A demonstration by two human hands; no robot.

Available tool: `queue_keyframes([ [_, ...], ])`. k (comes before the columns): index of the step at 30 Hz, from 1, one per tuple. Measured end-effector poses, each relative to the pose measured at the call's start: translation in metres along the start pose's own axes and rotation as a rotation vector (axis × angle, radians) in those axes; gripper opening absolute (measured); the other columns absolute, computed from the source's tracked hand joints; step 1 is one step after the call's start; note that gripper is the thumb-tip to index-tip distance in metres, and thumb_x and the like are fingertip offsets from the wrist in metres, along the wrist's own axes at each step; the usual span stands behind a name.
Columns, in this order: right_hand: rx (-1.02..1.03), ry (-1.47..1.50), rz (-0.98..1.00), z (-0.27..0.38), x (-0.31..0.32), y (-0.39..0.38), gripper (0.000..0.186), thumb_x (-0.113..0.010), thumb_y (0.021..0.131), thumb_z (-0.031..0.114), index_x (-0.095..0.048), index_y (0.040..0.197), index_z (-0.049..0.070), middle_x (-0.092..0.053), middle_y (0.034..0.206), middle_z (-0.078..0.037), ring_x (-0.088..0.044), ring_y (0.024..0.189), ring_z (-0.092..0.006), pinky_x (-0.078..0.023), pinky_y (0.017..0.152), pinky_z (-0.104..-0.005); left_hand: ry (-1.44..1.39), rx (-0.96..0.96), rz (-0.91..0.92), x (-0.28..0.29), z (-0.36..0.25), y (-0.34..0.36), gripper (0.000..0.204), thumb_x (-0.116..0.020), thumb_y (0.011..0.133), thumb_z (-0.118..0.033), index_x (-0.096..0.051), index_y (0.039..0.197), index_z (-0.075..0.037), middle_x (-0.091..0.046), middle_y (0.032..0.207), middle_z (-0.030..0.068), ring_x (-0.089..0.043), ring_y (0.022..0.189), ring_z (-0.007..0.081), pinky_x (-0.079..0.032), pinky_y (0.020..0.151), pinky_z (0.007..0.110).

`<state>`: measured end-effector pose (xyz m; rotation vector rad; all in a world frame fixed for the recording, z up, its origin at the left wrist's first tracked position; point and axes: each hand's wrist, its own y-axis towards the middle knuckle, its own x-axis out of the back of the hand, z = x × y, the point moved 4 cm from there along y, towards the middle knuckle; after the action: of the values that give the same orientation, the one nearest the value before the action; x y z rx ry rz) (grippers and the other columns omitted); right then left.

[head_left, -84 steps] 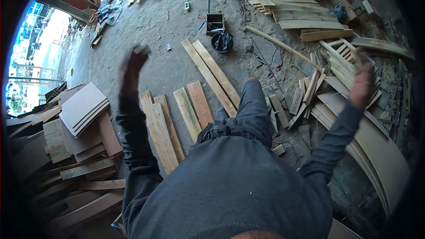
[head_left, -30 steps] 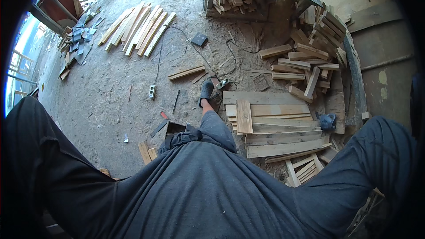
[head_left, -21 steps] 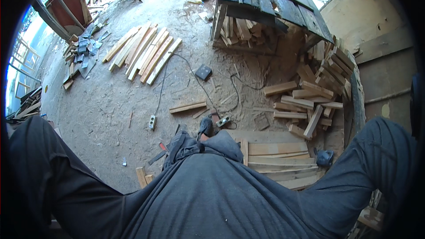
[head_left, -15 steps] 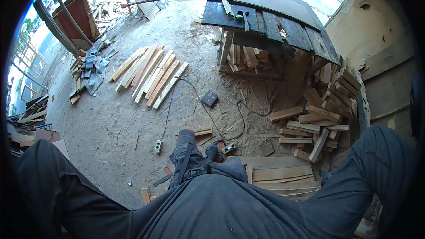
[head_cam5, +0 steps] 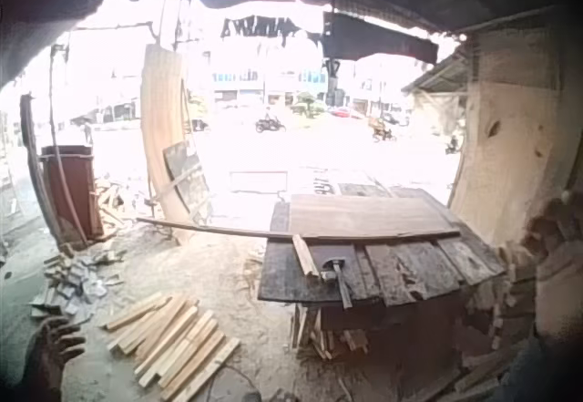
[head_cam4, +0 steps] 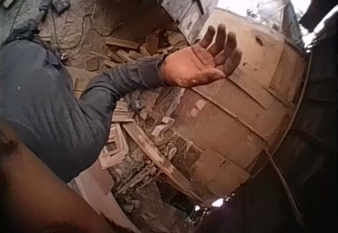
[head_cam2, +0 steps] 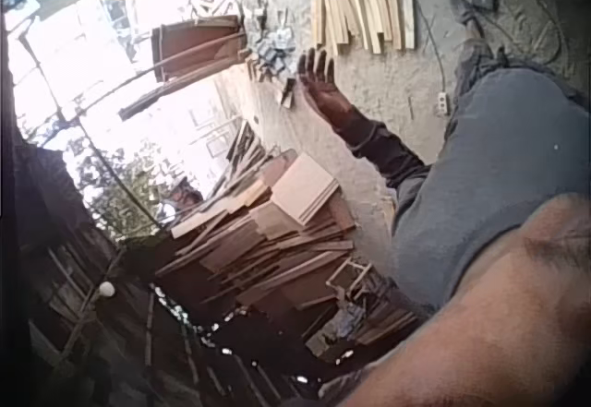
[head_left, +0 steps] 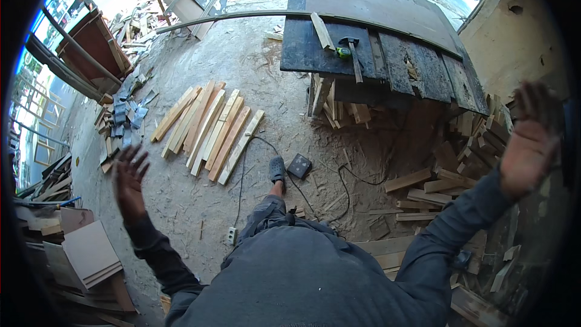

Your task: Measuring and nailing wooden blocks to a plywood board.

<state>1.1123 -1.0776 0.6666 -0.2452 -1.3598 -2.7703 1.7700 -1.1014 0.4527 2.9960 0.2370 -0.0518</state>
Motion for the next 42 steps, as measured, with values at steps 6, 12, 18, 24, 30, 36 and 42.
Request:
queue_keyframes([
  [6,-1.048,-0.116,-0.530,-0.332,-0.083,-0.157,0.027,-0.054,0.100,0.023,-0.062,0.118,0.004,-0.067,0.103,-0.003,-0.063,0.089,-0.0082,-0.048,0.071,-0.0227,-0.203,0.783,-0.070,-0.058,0.254,0.091,0.046,-0.050,0.099,-0.041,-0.052,0.129,-0.006,-0.061,0.124,0.0115,-0.063,0.108,0.0234,-0.051,0.086,0.036],
  [12,-1.214,-0.128,-0.307,-0.444,-0.185,-0.176,0.033,-0.063,0.094,0.022,-0.061,0.118,-0.001,-0.066,0.094,-0.010,-0.065,0.085,-0.0179,-0.052,0.076,-0.0337,-0.110,0.711,0.333,-0.192,0.257,0.229,0.039,-0.052,0.101,-0.036,-0.054,0.125,-0.007,-0.065,0.118,0.0103,-0.065,0.104,0.0211,-0.051,0.085,0.033],
  [18,-0.970,-0.701,0.044,-0.538,-0.176,-0.074,0.042,-0.066,0.087,0.027,-0.059,0.121,0.003,-0.061,0.115,-0.018,-0.062,0.100,-0.0373,-0.051,0.084,-0.0444,-0.053,0.668,0.550,-0.298,0.275,0.345,0.036,-0.049,0.102,-0.034,-0.056,0.125,-0.007,-0.065,0.119,0.0104,-0.064,0.107,0.0211,-0.050,0.089,0.033],
  [24,-0.908,-0.817,0.107,-0.674,-0.170,-0.011,0.047,-0.066,0.087,0.028,-0.054,0.124,0.001,-0.056,0.118,-0.017,-0.053,0.113,-0.0370,-0.047,0.092,-0.0451,-0.103,0.876,0.658,-0.377,0.332,0.422,0.037,-0.053,0.100,-0.037,-0.057,0.122,-0.007,-0.066,0.117,0.0069,-0.065,0.104,0.0188,-0.049,0.086,0.032],
  [30,-1.168,-0.971,0.184,-0.771,-0.164,0.010,0.042,-0.068,0.084,0.029,-0.055,0.112,0.001,-0.059,0.107,-0.020,-0.060,0.101,-0.0368,-0.051,0.084,-0.0473,-0.132,1.008,0.734,-0.441,0.365,0.502,0.040,-0.053,0.099,-0.041,-0.055,0.123,-0.009,-0.067,0.112,0.0051,-0.065,0.099,0.0170,-0.050,0.086,0.031],
  [36,-1.226,-0.493,0.068,-0.753,-0.191,0.070,0.035,-0.070,0.084,0.027,-0.057,0.105,0.001,-0.062,0.105,-0.021,-0.065,0.092,-0.0342,-0.052,0.076,-0.0424,-0.374,0.987,0.637,-0.501,0.348,0.561,0.053,-0.052,0.098,-0.045,-0.042,0.135,-0.009,-0.057,0.124,0.0092,-0.061,0.108,0.0202,-0.050,0.088,0.034],
  [42,-0.912,-0.287,0.080,-0.744,-0.204,0.091,0.046,-0.068,0.087,0.024,-0.055,0.124,0.000,-0.060,0.106,-0.019,-0.063,0.094,-0.0344,-0.051,0.081,-0.0392,-0.392,0.619,0.500,-0.514,0.403,0.606,0.053,-0.063,0.095,-0.020,-0.038,0.139,-0.004,-0.057,0.122,0.0090,-0.057,0.108,0.0184,-0.047,0.092,0.033],
])
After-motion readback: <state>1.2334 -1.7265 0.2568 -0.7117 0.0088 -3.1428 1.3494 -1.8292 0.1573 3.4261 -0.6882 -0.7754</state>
